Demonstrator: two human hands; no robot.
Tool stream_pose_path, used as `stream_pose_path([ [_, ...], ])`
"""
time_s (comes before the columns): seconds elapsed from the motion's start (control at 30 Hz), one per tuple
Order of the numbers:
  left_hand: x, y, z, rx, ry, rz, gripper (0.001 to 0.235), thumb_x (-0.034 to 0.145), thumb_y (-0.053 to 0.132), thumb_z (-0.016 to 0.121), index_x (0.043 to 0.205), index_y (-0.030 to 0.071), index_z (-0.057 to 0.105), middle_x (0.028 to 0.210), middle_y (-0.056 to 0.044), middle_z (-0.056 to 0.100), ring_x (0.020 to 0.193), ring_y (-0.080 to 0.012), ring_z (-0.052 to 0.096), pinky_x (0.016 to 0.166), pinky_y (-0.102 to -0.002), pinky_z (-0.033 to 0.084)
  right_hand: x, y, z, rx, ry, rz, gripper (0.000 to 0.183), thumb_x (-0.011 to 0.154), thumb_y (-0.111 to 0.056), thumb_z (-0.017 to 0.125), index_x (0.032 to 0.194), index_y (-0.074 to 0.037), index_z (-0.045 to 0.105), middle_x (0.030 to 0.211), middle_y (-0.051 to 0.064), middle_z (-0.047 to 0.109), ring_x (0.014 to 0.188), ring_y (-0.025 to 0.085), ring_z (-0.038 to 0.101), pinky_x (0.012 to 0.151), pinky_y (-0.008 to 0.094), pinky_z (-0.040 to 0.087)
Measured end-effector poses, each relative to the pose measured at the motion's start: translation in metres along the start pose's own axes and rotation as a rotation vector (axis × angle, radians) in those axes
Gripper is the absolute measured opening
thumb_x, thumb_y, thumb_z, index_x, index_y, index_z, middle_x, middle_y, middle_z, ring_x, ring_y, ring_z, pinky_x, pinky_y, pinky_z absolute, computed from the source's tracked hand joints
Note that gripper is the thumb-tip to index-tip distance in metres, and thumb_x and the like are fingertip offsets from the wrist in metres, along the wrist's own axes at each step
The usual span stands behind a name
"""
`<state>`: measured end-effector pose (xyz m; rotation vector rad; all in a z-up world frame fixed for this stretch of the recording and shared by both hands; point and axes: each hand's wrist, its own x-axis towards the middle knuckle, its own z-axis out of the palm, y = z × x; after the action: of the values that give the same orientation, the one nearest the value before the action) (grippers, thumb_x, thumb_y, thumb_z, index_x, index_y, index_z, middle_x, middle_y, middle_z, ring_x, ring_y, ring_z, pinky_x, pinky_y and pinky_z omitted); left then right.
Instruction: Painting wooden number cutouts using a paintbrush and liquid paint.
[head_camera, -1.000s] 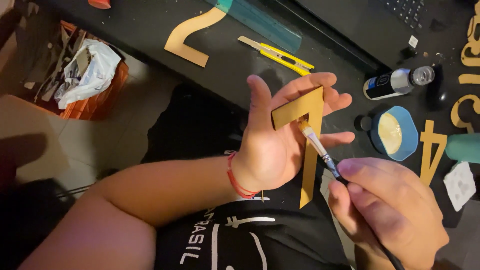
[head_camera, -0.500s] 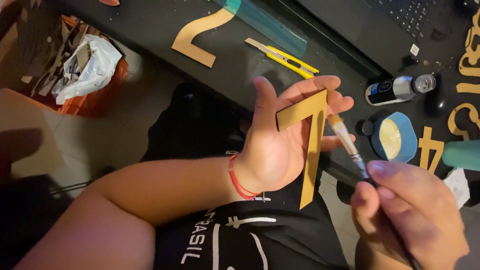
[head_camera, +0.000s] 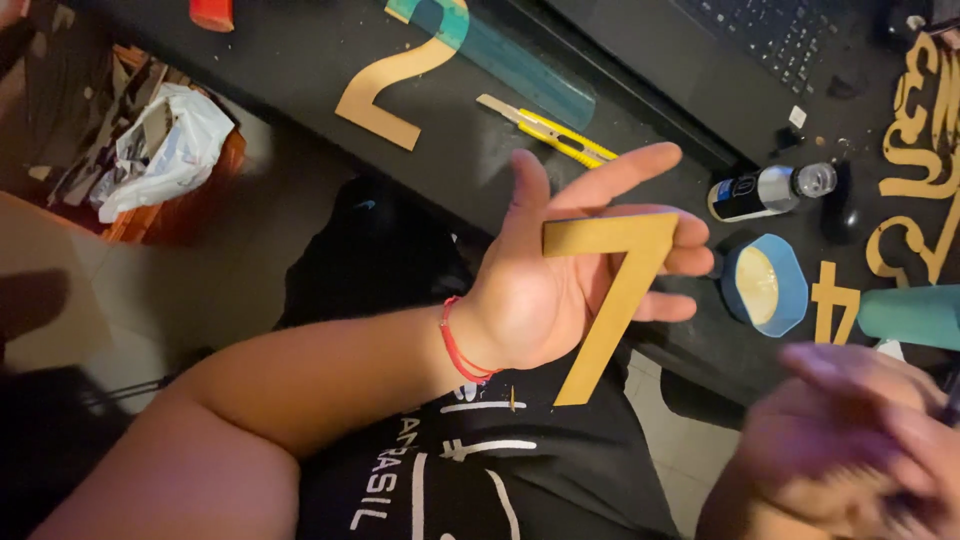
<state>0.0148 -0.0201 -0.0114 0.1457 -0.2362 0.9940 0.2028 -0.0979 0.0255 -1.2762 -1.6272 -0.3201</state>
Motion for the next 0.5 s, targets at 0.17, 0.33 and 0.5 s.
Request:
stream_pose_path([
  [0.17,0.015,-0.005,0.002,0.070,0.124,0.226,0.089,0.098,0.077,0.026,0.149,0.006,0.046,0.129,-0.023,0.063,0.126,-0.0435,0.057,0.109,-0.060,0.043,-0.008,-0.031,0.019,0.529,-0.253,0.255,0.038,0.092,-0.022,0.061,0.115,-0.007,0.035,0.123,0.031,0.053,0.108,0.033,0.063,0.089,0.036,0.061],
  [0.33,0.027,-0.012,0.006,0.228,0.103,0.362,0.085,0.096,0.075,0.027,0.145,0.009,0.049,0.134,-0.021,0.061,0.134,-0.0460,0.052,0.112,-0.065,0.040,0.000,-0.039,0.027,0.500,-0.392,0.369,0.048,0.081,-0.007,0.072,0.105,-0.011,0.031,0.124,0.026,0.053,0.116,0.029,0.058,0.096,0.034,0.050],
  [0.5,0.025,-0.024,0.018,0.400,0.055,0.455,0.083,0.096,0.074,0.024,0.143,0.010,0.049,0.135,-0.012,0.062,0.134,-0.0416,0.055,0.113,-0.065,0.044,0.014,-0.040,0.024,0.181,-0.435,0.413,0.041,0.084,-0.013,0.073,0.097,-0.011,0.034,0.104,0.012,0.068,0.081,0.017,0.066,0.080,0.029,0.049],
])
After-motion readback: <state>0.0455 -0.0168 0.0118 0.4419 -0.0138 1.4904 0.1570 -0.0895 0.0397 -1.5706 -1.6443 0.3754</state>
